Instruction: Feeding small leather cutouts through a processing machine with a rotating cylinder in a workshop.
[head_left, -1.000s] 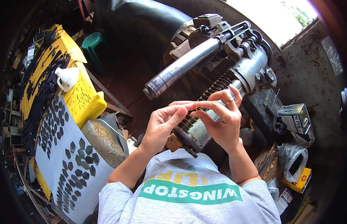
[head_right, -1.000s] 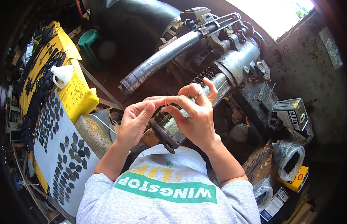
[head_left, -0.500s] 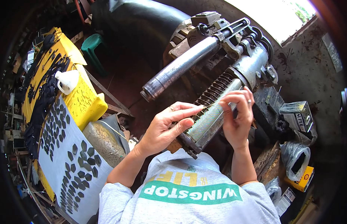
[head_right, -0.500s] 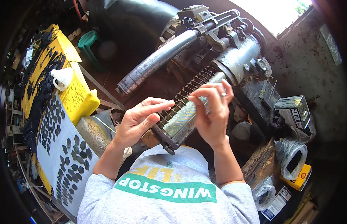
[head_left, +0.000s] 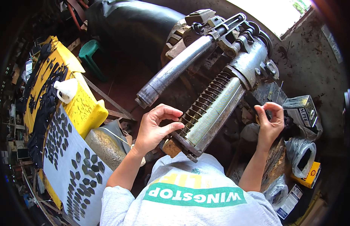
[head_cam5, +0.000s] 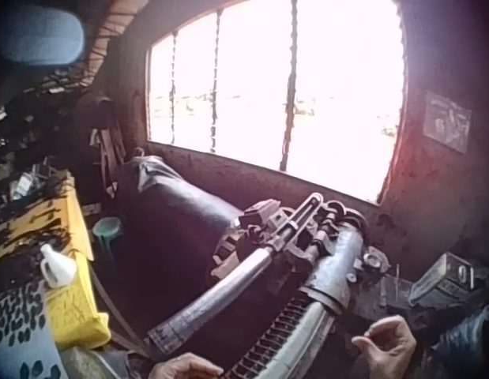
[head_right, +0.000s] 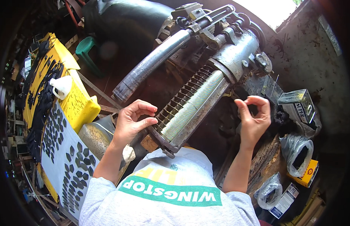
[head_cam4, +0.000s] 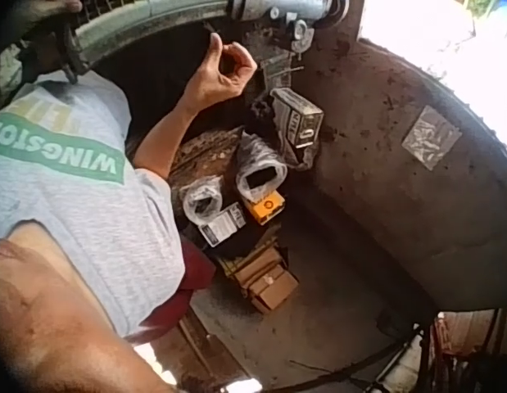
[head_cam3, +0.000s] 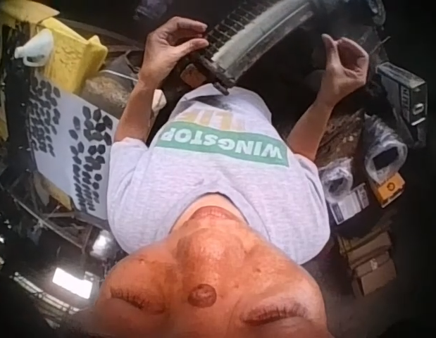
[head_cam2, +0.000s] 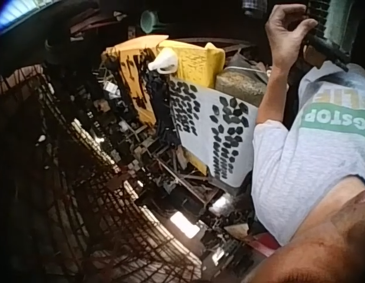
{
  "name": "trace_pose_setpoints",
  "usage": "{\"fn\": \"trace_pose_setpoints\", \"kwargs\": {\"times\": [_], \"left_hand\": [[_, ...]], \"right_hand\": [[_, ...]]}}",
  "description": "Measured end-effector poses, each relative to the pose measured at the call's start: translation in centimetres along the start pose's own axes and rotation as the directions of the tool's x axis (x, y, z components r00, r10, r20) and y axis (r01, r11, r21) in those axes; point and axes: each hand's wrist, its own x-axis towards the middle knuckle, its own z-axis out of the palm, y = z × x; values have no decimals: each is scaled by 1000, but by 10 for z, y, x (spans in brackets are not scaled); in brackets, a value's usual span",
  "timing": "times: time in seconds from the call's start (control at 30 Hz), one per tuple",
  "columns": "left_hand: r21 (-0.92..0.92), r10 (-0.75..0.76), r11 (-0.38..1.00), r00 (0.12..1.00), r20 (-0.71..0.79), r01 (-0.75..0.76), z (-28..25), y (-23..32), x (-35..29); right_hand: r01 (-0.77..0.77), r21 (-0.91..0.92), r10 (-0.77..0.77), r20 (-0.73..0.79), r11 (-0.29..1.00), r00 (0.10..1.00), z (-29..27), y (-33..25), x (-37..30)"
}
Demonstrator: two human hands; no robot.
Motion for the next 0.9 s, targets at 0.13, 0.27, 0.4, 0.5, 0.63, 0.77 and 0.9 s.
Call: {"fn": "trace_pose_setpoints", "kwargs": {"times": [0.13,0.27,0.4,0.5,0.63,0.77,0.9], "left_hand": [[-232,-22,972,996,89,43,7,9,3],[-468,-30,875,978,205,125,14,20,3],[-478,-58,863,972,227,163,20,32,0],[-492,-25,858,970,241,144,24,35,-1],[-451,12,888,976,218,90,24,30,-2],[-155,77,987,963,258,-37,18,36,-3],[-372,23,923,951,309,99,25,35,-6]], "right_hand": [[124,78,-139,233,989,962,32,-13,-22],[336,111,-351,413,935,840,58,-41,-35],[386,143,-409,415,911,813,71,-49,-35],[441,176,-474,385,880,792,77,-49,-35],[458,170,-488,371,872,790,81,-44,-36],[487,152,-506,387,860,771,79,-46,-35],[603,79,-591,329,794,736,77,-45,-37]]}}
